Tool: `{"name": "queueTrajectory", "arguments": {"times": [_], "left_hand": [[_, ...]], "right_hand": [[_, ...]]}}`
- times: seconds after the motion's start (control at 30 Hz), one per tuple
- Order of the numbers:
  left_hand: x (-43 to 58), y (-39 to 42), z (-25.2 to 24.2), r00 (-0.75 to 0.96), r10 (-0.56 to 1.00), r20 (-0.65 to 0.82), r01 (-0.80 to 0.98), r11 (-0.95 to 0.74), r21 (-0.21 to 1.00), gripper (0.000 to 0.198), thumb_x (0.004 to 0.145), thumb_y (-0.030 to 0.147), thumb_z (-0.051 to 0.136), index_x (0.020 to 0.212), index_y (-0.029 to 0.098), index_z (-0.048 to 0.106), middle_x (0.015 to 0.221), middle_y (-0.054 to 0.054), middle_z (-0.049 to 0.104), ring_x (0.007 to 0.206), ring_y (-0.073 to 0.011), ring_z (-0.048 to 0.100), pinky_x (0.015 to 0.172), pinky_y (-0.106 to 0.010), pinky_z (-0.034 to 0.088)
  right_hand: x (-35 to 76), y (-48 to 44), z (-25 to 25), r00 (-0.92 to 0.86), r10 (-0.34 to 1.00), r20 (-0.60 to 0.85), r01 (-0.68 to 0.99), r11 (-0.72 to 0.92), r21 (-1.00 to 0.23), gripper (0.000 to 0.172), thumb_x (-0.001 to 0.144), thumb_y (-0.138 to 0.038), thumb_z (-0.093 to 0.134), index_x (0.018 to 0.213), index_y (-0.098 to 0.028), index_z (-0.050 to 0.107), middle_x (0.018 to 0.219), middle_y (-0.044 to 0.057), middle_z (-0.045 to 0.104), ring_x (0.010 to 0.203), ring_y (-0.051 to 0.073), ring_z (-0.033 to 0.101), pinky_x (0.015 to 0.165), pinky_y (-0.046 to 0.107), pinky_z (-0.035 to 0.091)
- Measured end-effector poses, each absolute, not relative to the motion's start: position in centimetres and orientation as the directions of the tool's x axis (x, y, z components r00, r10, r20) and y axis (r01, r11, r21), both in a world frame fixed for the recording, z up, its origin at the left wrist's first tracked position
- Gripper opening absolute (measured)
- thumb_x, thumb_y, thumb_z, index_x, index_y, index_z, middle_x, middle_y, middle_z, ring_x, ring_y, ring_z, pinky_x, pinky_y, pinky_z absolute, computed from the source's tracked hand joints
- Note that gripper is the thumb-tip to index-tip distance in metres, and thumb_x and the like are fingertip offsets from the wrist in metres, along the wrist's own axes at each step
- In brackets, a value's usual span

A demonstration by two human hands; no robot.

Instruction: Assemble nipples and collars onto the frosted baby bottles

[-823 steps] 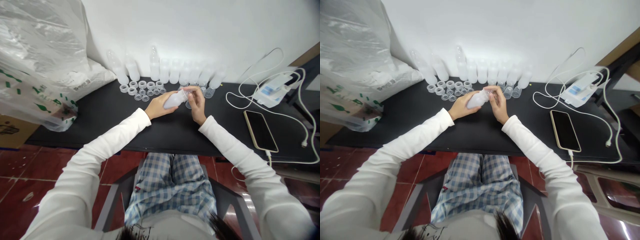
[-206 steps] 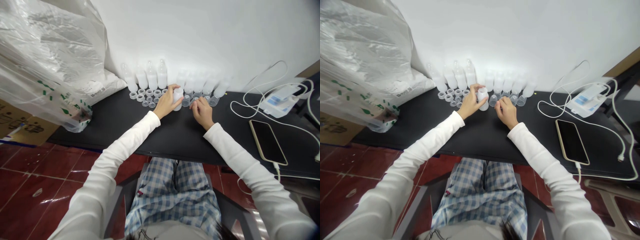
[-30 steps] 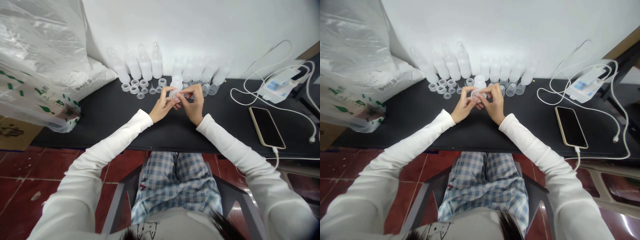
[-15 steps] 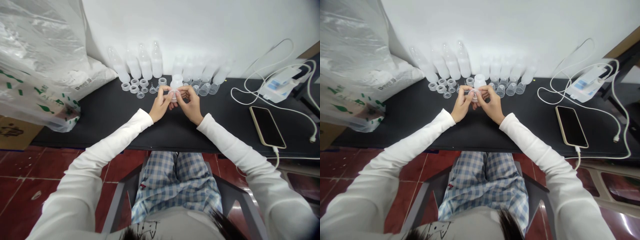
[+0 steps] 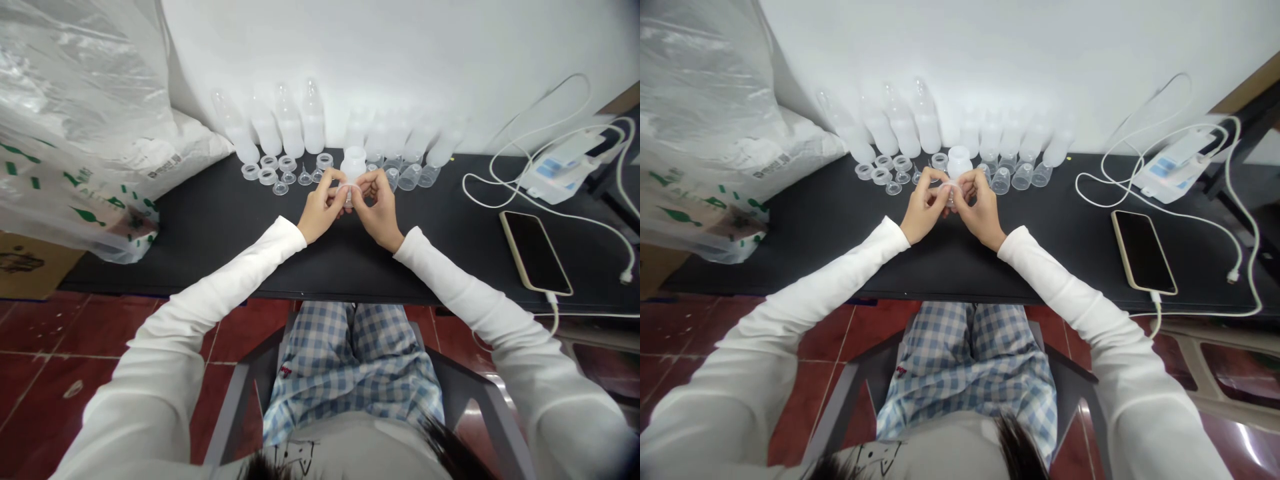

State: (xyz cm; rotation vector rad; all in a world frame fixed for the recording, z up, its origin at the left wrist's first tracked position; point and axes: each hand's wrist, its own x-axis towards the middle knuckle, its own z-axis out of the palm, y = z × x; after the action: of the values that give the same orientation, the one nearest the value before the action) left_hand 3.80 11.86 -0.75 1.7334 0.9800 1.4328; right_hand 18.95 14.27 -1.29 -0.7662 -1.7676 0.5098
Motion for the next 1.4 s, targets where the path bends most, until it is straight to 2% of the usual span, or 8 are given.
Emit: {"name": "queueTrajectory", "arguments": {"times": [0.13, 0.27, 0.5, 0.73, 0.93, 1.1, 1.4], "left_hand": [[3.8, 11.9, -0.8, 0.101, 0.869, 0.485, 0.140, -0.495, 0.858, 0.046, 0.096, 0.066, 0.053, 0.113, 0.023, 0.052, 0.063, 0.004, 0.064, 0.047, -0.0100, 0.056, 0.054, -0.023, 0.047], [3.9, 12.0, -1.1, 0.094, 0.880, 0.466, 0.114, -0.475, 0.873, 0.048, 0.095, 0.069, 0.052, 0.113, 0.024, 0.050, 0.062, 0.005, 0.062, 0.045, -0.0095, 0.055, 0.050, -0.022, 0.045], [3.9, 12.2, -1.6, 0.143, 0.875, 0.462, 0.000, -0.467, 0.884, 0.055, 0.092, 0.072, 0.055, 0.119, 0.025, 0.046, 0.077, 0.001, 0.068, 0.061, -0.0129, 0.064, 0.055, -0.024, 0.049], [3.7, 12.4, -1.5, 0.097, 0.868, 0.487, 0.026, -0.491, 0.870, 0.054, 0.091, 0.070, 0.058, 0.120, 0.026, 0.048, 0.078, 0.001, 0.066, 0.062, -0.0117, 0.064, 0.056, -0.023, 0.048], [3.5, 12.3, -1.4, 0.137, 0.872, 0.471, 0.068, -0.482, 0.873, 0.052, 0.092, 0.069, 0.059, 0.119, 0.026, 0.049, 0.072, 0.002, 0.062, 0.058, -0.0120, 0.059, 0.059, -0.025, 0.049], [3.8, 12.2, -1.6, 0.124, 0.872, 0.474, 0.082, -0.485, 0.871, 0.053, 0.092, 0.071, 0.054, 0.118, 0.025, 0.048, 0.072, 0.002, 0.062, 0.059, -0.0129, 0.058, 0.061, -0.027, 0.046], [3.2, 12.8, -2.3, 0.090, 0.880, 0.466, 0.030, -0.470, 0.882, 0.048, 0.094, 0.068, 0.055, 0.120, 0.028, 0.050, 0.071, 0.002, 0.055, 0.066, -0.0161, 0.062, 0.063, -0.028, 0.049]], "right_hand": [[18.9, 14.4, -1.5, -0.179, 0.689, 0.702, 0.236, 0.723, -0.650, 0.039, 0.100, -0.064, 0.048, 0.103, -0.025, 0.054, 0.083, 0.002, 0.062, 0.072, 0.015, 0.062, 0.070, 0.033, 0.059], [19.0, 14.4, -1.6, -0.193, 0.701, 0.686, 0.239, 0.712, -0.660, 0.040, 0.100, -0.065, 0.048, 0.107, -0.025, 0.054, 0.086, 0.002, 0.062, 0.076, 0.016, 0.063, 0.074, 0.034, 0.059], [19.2, 14.6, -1.3, -0.210, 0.700, 0.683, 0.201, 0.714, -0.670, 0.038, 0.101, -0.063, 0.047, 0.108, -0.026, 0.052, 0.084, 0.000, 0.062, 0.069, 0.014, 0.064, 0.065, 0.030, 0.058], [19.4, 14.8, -1.5, -0.280, 0.687, 0.670, 0.200, 0.724, -0.660, 0.041, 0.100, -0.066, 0.047, 0.118, -0.029, 0.048, 0.091, 0.002, 0.065, 0.078, 0.017, 0.068, 0.079, 0.036, 0.059], [19.3, 14.8, -1.7, -0.284, 0.676, 0.680, 0.181, 0.734, -0.655, 0.039, 0.100, -0.064, 0.049, 0.114, -0.028, 0.049, 0.087, 0.001, 0.063, 0.075, 0.016, 0.067, 0.074, 0.033, 0.059], [19.1, 14.8, -2.1, -0.258, 0.685, 0.682, 0.227, 0.729, -0.646, 0.040, 0.101, -0.064, 0.046, 0.116, -0.028, 0.050, 0.089, 0.002, 0.063, 0.082, 0.017, 0.067, 0.080, 0.036, 0.059], [18.6, 13.8, -1.2, -0.285, 0.683, 0.672, 0.198, 0.728, -0.656, 0.042, 0.101, -0.067, 0.043, 0.111, -0.027, 0.048, 0.082, 0.000, 0.062, 0.071, 0.015, 0.066, 0.067, 0.032, 0.059]]}}
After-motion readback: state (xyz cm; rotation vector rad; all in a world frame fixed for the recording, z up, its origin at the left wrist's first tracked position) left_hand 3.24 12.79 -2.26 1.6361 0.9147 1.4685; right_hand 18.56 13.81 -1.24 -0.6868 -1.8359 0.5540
